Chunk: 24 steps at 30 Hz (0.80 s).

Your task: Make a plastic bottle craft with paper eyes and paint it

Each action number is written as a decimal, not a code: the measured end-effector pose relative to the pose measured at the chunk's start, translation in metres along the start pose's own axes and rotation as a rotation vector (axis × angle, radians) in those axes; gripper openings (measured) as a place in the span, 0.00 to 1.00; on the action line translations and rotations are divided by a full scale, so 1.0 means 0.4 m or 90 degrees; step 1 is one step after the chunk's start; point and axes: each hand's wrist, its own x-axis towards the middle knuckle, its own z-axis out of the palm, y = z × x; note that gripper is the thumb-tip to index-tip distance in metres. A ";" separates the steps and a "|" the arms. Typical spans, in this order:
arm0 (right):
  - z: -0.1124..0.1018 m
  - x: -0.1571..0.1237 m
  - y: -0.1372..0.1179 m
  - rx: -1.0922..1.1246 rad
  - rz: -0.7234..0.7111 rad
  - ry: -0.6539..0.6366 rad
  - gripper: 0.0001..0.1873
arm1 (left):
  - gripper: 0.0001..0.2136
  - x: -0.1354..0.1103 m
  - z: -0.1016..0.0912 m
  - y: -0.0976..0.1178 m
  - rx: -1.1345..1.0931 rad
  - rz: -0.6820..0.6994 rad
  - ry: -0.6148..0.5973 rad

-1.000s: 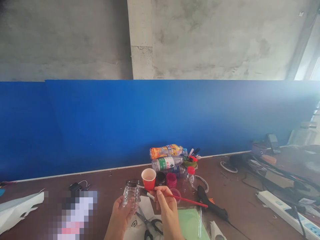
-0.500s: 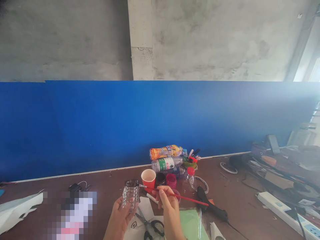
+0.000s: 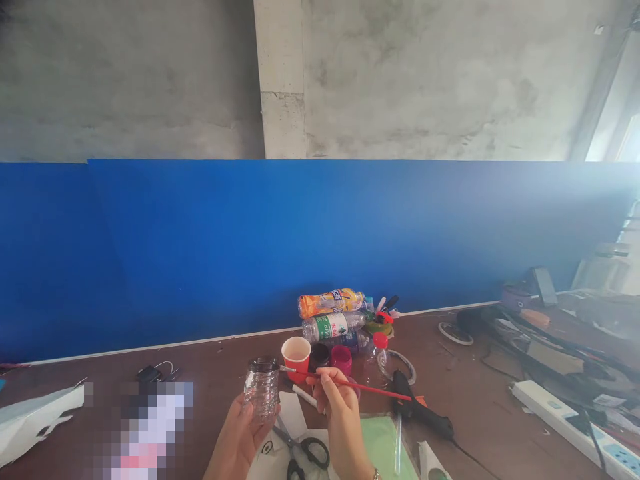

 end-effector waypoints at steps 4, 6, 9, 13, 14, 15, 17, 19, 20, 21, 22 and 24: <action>-0.005 0.003 0.003 0.012 0.003 0.006 0.12 | 0.23 0.001 -0.004 0.002 -0.014 -0.019 -0.011; -0.008 0.004 0.004 0.017 0.001 0.008 0.12 | 0.22 0.000 -0.006 0.002 -0.025 -0.029 -0.021; -0.011 0.007 0.006 0.026 0.008 0.007 0.13 | 0.22 0.000 -0.012 0.003 -0.038 -0.054 -0.042; -0.015 0.009 0.007 0.040 0.016 -0.003 0.12 | 0.24 0.001 -0.019 0.005 -0.072 -0.093 -0.043; -0.016 0.010 0.007 0.042 0.017 -0.005 0.11 | 0.24 0.000 -0.020 0.006 -0.077 -0.102 -0.043; -0.016 0.010 0.007 0.043 0.019 -0.006 0.11 | 0.24 0.000 -0.019 0.007 -0.077 -0.111 -0.044; -0.017 0.010 0.005 0.044 0.020 -0.005 0.12 | 0.22 -0.003 -0.016 0.012 -0.065 -0.126 -0.050; -0.016 0.010 0.002 0.045 0.020 -0.003 0.12 | 0.21 -0.008 -0.012 0.017 -0.053 -0.135 -0.057; -0.015 0.011 0.001 0.045 0.018 -0.002 0.12 | 0.21 -0.011 -0.009 0.021 -0.053 -0.137 -0.062; -0.015 0.011 0.000 0.045 0.018 -0.001 0.12 | 0.21 -0.013 -0.008 0.024 -0.056 -0.139 -0.067; -0.015 0.013 -0.001 0.045 0.019 -0.002 0.12 | 0.21 -0.016 -0.006 0.026 -0.060 -0.142 -0.072; -0.017 0.016 -0.001 0.044 0.022 -0.001 0.13 | 0.21 -0.019 -0.005 0.029 -0.069 -0.153 -0.075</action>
